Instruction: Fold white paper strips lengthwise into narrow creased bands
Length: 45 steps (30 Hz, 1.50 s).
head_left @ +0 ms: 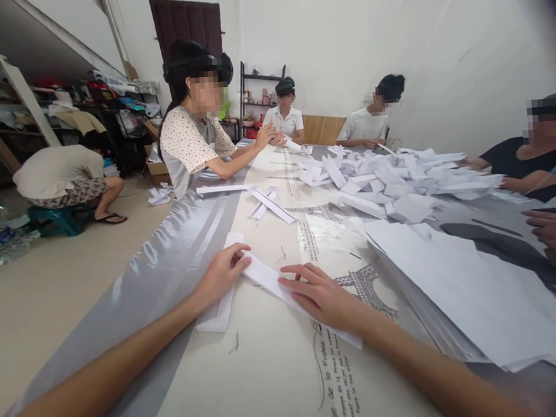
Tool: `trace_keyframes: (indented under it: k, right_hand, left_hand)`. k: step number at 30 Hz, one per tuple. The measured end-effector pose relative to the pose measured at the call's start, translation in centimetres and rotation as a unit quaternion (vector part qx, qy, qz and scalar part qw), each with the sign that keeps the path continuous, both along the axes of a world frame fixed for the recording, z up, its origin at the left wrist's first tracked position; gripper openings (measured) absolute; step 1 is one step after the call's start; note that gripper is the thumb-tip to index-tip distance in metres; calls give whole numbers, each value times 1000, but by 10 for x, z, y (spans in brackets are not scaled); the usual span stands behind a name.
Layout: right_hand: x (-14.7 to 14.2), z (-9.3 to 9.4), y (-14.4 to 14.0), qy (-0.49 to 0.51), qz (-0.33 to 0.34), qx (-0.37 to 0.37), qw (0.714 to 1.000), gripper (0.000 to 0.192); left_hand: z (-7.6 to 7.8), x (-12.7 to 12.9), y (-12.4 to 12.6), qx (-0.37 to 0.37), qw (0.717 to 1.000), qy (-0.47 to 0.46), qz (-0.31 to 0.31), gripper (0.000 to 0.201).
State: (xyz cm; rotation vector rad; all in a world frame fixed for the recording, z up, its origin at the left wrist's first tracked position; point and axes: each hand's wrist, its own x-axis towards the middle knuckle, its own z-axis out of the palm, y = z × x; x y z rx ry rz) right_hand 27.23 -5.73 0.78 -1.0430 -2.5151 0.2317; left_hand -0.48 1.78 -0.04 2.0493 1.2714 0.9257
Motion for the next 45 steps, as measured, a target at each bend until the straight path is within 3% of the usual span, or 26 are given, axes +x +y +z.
trace_keyframes:
  k: [6, 10, 14, 27, 35, 45]
  right_hand:
    - [-1, -5, 2, -28, 15, 31, 999, 41]
    - [-1, -4, 1, -26, 14, 28, 999, 42]
    - [-1, -4, 0, -26, 11, 22, 999, 43]
    - [-2, 2, -2, -56, 25, 38, 997, 46]
    - [-3, 2, -2, -65, 48, 59, 995, 54]
    - [-5, 1, -3, -45, 40, 60, 996, 51]
  left_hand:
    - [-8, -1, -2, 140, 981, 131, 17, 26]
    - [-3, 2, -9, 213, 956, 192, -61, 31]
    - [4, 5, -18, 193, 948, 217, -133, 36]
    - [0, 6, -18, 199, 935, 257, -142, 34]
    - [11, 15, -31, 157, 940, 272, -131, 35]
    - [-22, 20, -30, 221, 918, 316, -95, 61]
